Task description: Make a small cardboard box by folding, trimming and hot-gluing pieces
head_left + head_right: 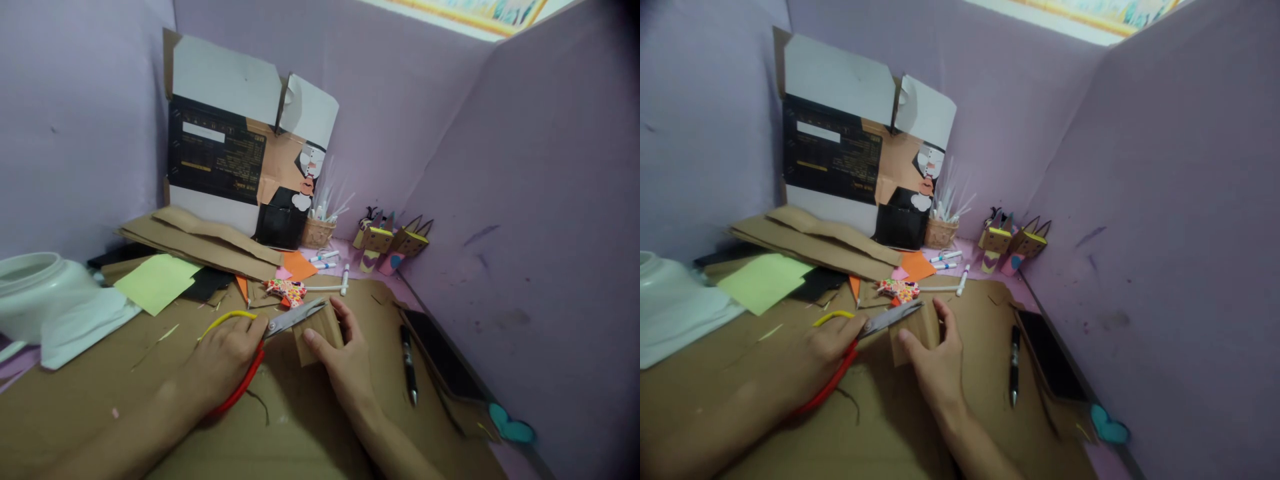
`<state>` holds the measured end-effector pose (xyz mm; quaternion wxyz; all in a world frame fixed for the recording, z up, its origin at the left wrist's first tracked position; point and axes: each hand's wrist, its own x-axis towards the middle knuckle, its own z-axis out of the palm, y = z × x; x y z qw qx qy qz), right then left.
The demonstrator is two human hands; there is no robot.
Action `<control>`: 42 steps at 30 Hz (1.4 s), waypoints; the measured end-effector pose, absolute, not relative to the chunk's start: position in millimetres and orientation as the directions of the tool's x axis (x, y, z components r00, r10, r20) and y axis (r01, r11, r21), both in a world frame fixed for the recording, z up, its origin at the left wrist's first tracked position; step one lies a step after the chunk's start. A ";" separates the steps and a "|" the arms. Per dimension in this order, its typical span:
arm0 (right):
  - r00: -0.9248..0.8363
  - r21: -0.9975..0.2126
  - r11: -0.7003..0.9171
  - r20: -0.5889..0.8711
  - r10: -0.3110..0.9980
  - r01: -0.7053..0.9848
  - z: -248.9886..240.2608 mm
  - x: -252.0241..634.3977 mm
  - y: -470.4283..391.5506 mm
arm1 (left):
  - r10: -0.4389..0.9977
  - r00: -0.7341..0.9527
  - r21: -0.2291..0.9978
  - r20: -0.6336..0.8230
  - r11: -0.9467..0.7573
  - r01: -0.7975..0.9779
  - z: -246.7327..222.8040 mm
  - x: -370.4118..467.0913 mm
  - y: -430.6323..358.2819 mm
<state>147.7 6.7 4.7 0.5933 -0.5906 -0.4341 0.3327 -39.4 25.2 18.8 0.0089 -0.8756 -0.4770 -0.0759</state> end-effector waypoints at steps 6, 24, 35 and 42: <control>0.403 -0.988 0.070 0.119 0.908 0.135 5.9 147.4 6.6 | 0.818 0.540 0.119 0.199 -0.567 0.815 11.2 -43.8 28.6; 0.325 -0.958 0.132 0.213 0.921 0.255 3.6 143.2 2.9 | 0.836 0.521 -0.121 0.174 -0.507 0.854 20.3 -30.0 22.8; 0.355 -0.976 0.060 0.134 0.925 0.210 4.2 139.9 2.9 | 0.856 0.514 -0.059 0.054 -0.511 0.858 21.0 -29.4 24.1; 0.371 -0.975 0.057 0.136 0.919 0.215 2.0 139.5 3.7 | 0.870 0.492 0.034 0.038 -0.493 0.870 17.2 -32.4 24.7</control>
